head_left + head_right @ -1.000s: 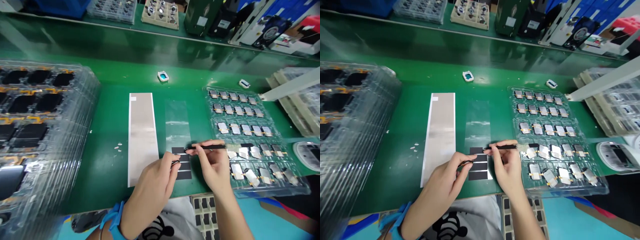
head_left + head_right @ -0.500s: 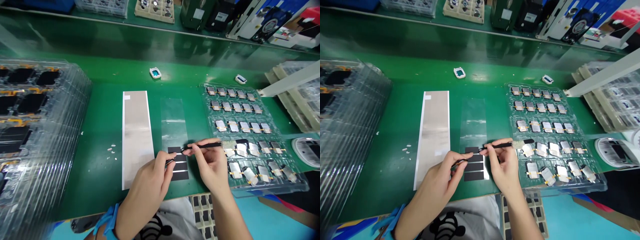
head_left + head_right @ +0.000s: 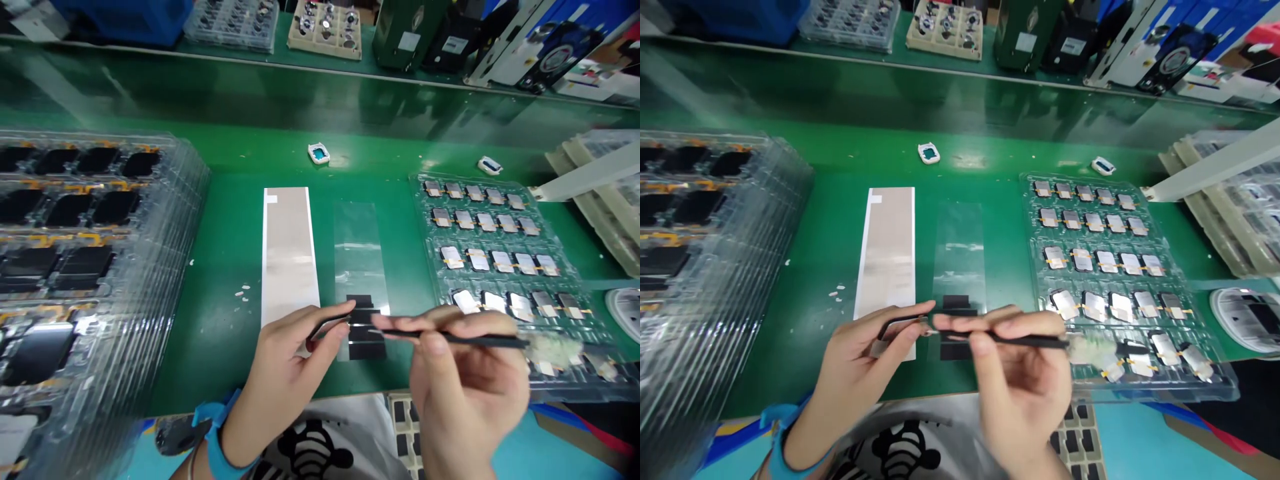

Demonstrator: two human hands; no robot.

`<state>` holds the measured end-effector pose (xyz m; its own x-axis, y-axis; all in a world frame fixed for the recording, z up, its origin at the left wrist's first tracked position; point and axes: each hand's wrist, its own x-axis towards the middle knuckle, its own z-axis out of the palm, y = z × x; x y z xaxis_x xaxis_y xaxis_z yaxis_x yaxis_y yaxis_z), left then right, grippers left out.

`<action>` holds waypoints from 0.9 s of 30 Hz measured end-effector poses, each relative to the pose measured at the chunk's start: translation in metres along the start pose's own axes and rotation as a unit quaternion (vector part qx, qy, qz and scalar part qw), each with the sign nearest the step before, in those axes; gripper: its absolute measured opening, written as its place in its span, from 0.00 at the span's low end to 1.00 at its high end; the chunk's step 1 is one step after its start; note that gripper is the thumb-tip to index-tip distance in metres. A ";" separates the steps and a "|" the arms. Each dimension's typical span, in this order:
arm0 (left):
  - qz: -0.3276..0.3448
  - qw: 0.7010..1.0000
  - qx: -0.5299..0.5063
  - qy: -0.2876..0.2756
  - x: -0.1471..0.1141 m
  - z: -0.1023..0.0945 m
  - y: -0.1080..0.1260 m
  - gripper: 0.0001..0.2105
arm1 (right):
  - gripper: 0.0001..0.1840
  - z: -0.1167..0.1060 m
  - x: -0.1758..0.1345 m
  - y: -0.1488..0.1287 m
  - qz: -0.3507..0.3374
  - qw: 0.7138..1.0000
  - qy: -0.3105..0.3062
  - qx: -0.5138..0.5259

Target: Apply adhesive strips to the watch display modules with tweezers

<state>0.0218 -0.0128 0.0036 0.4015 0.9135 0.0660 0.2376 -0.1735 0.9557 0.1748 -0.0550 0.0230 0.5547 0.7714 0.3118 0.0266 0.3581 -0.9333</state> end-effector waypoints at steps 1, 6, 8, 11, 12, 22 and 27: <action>0.013 1.000 0.012 -0.002 0.000 -0.001 0.000 0.13 | 0.09 0.009 -0.004 -0.004 -0.009 1.000 -0.018 0.004; 0.043 0.997 0.056 0.013 -0.002 -0.006 -0.002 0.20 | 0.13 0.039 -0.016 -0.006 -0.044 0.996 -0.069 -0.019; 0.040 0.998 0.056 0.004 -0.002 -0.008 -0.002 0.22 | 0.13 0.043 -0.018 -0.002 -0.053 0.997 -0.057 -0.031; 0.033 0.999 0.038 -0.008 -0.002 -0.010 -0.002 0.23 | 0.13 0.045 -0.020 0.005 -0.068 0.996 -0.046 -0.044; 0.031 0.999 0.030 -0.012 -0.002 -0.011 -0.002 0.23 | 0.14 0.045 -0.021 0.006 -0.070 0.996 -0.043 -0.047; 0.027 0.999 -0.012 -0.027 -0.004 -0.012 -0.006 0.25 | 0.14 0.048 -0.026 0.015 -0.072 0.995 -0.029 -0.068; 0.033 0.999 -0.023 -0.022 -0.005 -0.012 -0.006 0.24 | 0.14 0.048 -0.026 0.015 -0.073 0.995 -0.025 -0.063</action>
<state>0.0076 -0.0115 0.0007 0.4531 0.8837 0.1173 0.1698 -0.2147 0.9618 0.1209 -0.0441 0.0098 0.4956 0.7417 0.4520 0.2094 0.4030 -0.8909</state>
